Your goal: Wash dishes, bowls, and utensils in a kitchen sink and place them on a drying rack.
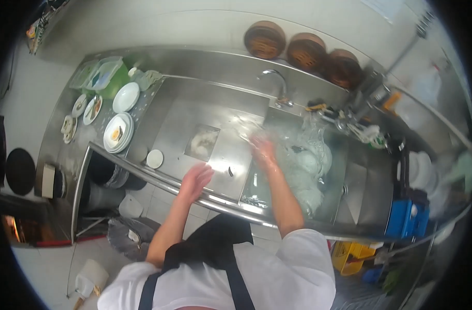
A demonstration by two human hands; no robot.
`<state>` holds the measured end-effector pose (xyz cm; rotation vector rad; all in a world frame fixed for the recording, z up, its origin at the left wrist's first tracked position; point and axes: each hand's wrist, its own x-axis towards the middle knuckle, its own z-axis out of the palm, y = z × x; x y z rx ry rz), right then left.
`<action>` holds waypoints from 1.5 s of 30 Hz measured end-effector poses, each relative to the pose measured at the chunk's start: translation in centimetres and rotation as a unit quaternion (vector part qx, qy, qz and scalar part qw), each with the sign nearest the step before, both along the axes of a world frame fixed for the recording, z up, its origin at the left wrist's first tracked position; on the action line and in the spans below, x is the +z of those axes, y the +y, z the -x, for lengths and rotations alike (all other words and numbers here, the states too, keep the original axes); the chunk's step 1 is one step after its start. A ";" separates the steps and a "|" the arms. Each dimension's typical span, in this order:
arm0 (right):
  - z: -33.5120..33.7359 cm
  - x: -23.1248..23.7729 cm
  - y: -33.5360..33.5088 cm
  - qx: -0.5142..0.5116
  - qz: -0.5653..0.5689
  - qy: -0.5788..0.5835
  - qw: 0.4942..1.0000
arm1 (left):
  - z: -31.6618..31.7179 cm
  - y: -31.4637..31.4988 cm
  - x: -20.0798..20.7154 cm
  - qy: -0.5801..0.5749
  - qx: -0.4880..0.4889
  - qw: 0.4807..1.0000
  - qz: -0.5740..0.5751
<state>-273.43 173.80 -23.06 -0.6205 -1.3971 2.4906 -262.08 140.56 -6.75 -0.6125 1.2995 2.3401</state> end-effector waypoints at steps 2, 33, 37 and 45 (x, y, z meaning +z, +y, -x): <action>5.7 4.8 -0.1 0.096 -0.516 0.070 0.848 | 8.4 1.9 -2.0 -0.027 0.014 0.996 -0.080; 19.2 15.6 -3.3 -0.067 0.144 -0.015 0.987 | 31.1 -48.3 -2.3 0.091 -0.129 0.822 0.547; 17.4 13.7 -12.4 0.007 0.059 0.076 0.995 | 31.6 -42.3 1.0 0.135 -0.109 0.861 0.478; 14.0 8.8 -27.8 0.251 -0.066 -0.183 0.948 | 29.5 -14.7 -3.0 0.278 -0.256 0.847 0.374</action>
